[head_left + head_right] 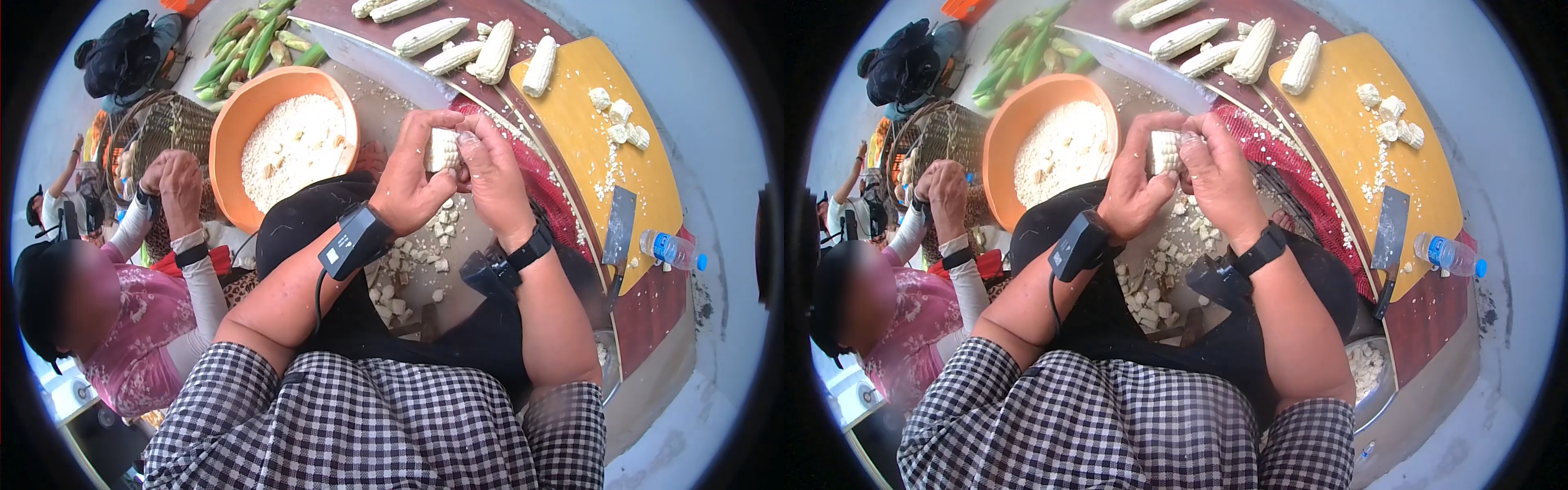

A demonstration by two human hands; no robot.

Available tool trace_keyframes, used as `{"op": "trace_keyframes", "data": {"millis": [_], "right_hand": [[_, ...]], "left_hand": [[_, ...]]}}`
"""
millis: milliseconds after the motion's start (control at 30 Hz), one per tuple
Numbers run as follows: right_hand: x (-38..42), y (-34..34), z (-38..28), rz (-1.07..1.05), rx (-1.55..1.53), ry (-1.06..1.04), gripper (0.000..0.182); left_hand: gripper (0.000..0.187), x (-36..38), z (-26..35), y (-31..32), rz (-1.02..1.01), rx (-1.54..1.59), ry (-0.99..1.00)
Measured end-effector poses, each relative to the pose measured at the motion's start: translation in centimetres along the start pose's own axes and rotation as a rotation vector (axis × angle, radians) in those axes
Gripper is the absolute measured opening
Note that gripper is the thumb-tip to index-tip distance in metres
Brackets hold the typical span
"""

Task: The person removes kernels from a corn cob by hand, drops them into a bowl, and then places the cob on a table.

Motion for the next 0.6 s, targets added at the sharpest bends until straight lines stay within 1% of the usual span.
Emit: {"op": "trace_keyframes", "data": {"millis": [67,133,167,233,333,367,467,567,600], "right_hand": [[0.0,0.0,-0.3,0.027,0.085,-0.072,0.016],[0.1,0.1,-0.6,0.048,0.149,-0.139,0.014],[0.1,0.1,-0.8,0.069,0.148,-0.139,0.014],[0.2,0.3,-1.2,0.110,0.146,-0.139,0.013],[-0.1,0.2,-0.3,0.059,-0.097,0.022,0.015],[-0.1,0.3,-0.4,0.046,-0.097,0.036,0.017],[-0.1,0.7,-0.6,0.013,-0.097,0.075,0.022],[-0.3,0.8,0.2,-0.013,-0.114,0.102,0.026],[-0.3,0.8,0.1,-0.028,-0.135,0.107,0.025]], "left_hand": [[0.060,-0.2,0.1,-0.1,0.008,-0.044,0.091],[0.058,-0.2,0.0,-0.1,0.055,0.165,-0.031],[0.058,-0.2,0.0,-0.1,0.078,0.269,-0.092],[0.060,-0.1,0.1,0.0,0.050,0.280,-0.118],[0.062,-0.2,0.9,-0.1,0.047,0.284,-0.113],[0.062,-0.2,1.1,-0.1,0.052,0.284,-0.106],[0.061,-0.5,1.0,-0.6,0.029,0.013,0.096],[0.062,-0.4,0.9,-0.5,0.026,0.062,0.008],[0.060,-0.3,1.0,-0.7,0.046,0.065,0.032]]}}
Point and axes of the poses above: each hand's wrist, its own x-axis away from the middle knuckle, its own y-axis out of the palm, z = x × y, the point moved 7 cm from there along -x, towards the middle knuckle, and after that the axes turned 10 degrees about z, right-handed, at the moved point
